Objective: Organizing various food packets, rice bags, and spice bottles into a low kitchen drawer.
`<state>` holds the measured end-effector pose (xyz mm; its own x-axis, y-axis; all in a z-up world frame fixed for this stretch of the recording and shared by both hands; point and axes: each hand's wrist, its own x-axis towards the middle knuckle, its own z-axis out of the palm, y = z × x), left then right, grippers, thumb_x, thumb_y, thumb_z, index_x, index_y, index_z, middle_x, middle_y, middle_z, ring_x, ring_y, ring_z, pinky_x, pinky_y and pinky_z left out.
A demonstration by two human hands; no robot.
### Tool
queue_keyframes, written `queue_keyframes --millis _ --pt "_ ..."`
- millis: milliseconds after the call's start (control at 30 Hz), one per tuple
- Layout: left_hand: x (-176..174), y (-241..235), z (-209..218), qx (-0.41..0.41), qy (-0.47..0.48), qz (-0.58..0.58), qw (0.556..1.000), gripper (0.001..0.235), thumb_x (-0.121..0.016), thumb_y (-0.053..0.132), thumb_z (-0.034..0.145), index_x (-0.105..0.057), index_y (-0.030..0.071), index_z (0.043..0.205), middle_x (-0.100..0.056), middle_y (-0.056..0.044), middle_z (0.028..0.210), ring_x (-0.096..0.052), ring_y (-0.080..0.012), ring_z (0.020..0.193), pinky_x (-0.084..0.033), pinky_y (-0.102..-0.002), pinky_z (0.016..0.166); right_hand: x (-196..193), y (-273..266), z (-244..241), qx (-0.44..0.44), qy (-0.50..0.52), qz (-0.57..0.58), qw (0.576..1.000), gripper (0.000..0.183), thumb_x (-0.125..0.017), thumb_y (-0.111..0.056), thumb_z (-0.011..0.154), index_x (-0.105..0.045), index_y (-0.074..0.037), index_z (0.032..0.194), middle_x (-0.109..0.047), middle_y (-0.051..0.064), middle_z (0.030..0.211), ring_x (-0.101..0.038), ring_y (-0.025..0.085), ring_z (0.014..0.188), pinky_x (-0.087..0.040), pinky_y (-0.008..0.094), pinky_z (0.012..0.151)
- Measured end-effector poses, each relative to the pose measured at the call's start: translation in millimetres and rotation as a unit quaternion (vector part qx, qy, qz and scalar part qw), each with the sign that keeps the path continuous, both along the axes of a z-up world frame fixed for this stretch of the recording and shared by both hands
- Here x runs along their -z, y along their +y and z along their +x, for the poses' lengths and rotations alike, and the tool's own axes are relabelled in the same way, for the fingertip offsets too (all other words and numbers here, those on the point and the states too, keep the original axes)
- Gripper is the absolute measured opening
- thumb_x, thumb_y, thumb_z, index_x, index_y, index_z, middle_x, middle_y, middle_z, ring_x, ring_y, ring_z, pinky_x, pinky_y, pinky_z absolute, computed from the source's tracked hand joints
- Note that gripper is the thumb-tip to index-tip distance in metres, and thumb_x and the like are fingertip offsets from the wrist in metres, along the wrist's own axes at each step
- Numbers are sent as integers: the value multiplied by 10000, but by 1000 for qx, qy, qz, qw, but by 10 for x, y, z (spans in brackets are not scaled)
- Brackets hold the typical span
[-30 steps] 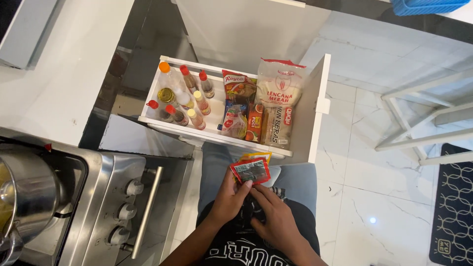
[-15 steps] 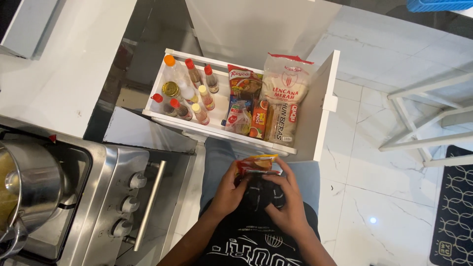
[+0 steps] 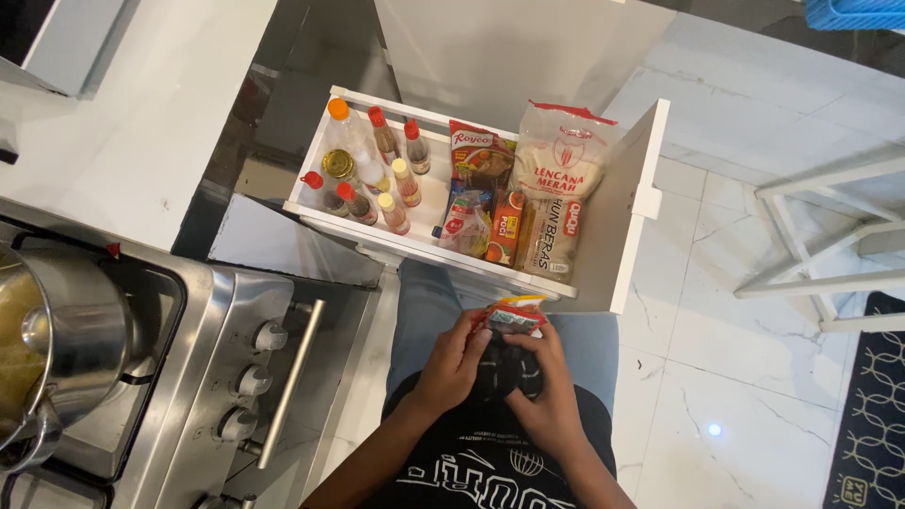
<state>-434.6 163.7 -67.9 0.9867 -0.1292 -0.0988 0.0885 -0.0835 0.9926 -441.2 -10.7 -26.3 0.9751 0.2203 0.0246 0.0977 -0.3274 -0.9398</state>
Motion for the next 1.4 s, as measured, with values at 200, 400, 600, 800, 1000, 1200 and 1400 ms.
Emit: queue_keyframes --millis 200,400,600,800,1000,1200,1400 --pt "-35 33 30 -21 -43 -4 999 330 -438 182 1105 -508 1 1372 -729 -201 1140 -729 -309 1062 -538 -386 892 -106 31 -4 -9 69 -85 994 546 -743 -22 673 -624 -107 1199 -563 161 1246 -614 373 1178 -505 395 988" --pt "-8 73 31 -15 -148 155 977 279 -489 121 1081 -604 -3 1302 -671 -197 1019 -665 -333 938 -520 -384 864 -142 40 16 -27 78 -78 993 549 -734 -16 669 -651 -111 1204 -589 153 1268 -646 373 1150 -539 402 954" --pt "-59 242 93 -1 -62 111 992 255 -717 120 927 -684 -25 1135 -704 -162 900 -706 -280 808 -560 -368 741 -202 -22 100 -33 76 -73 994 493 -715 14 683 -689 -91 1164 -617 130 1267 -651 343 1181 -519 396 992" --pt "-172 524 534 -62 -51 170 982 286 -737 205 909 -687 53 1147 -796 -111 953 -799 -220 910 -589 -340 786 -391 -355 303 20 -105 -106 989 482 -725 4 654 -686 -70 1128 -582 172 1366 -593 391 1231 -474 432 1016" --pt "-86 768 1462 -153 -93 165 970 229 -701 188 961 -663 18 1109 -761 -142 848 -755 -227 752 -556 -335 667 -402 -619 774 147 -172 -140 964 460 -675 2 730 -641 -37 1187 -610 176 1288 -636 351 1176 -517 406 1005" --pt "379 829 2064 -138 -164 249 945 190 -687 154 983 -676 -4 1087 -747 -148 843 -714 -201 728 -531 -334 650 -212 -461 914 160 -212 -227 937 477 -739 -33 676 -679 -82 1146 -666 109 1184 -659 319 1048 -504 422 882" --pt "1055 752 1919 -158 7 -155 975 247 -588 206 1100 -641 -21 1182 -679 -90 1061 -632 -107 974 -507 -292 903 -141 -467 966 178 -208 -225 935 475 -747 -50 669 -685 -91 1138 -662 106 1155 -648 323 997 -508 419 863"
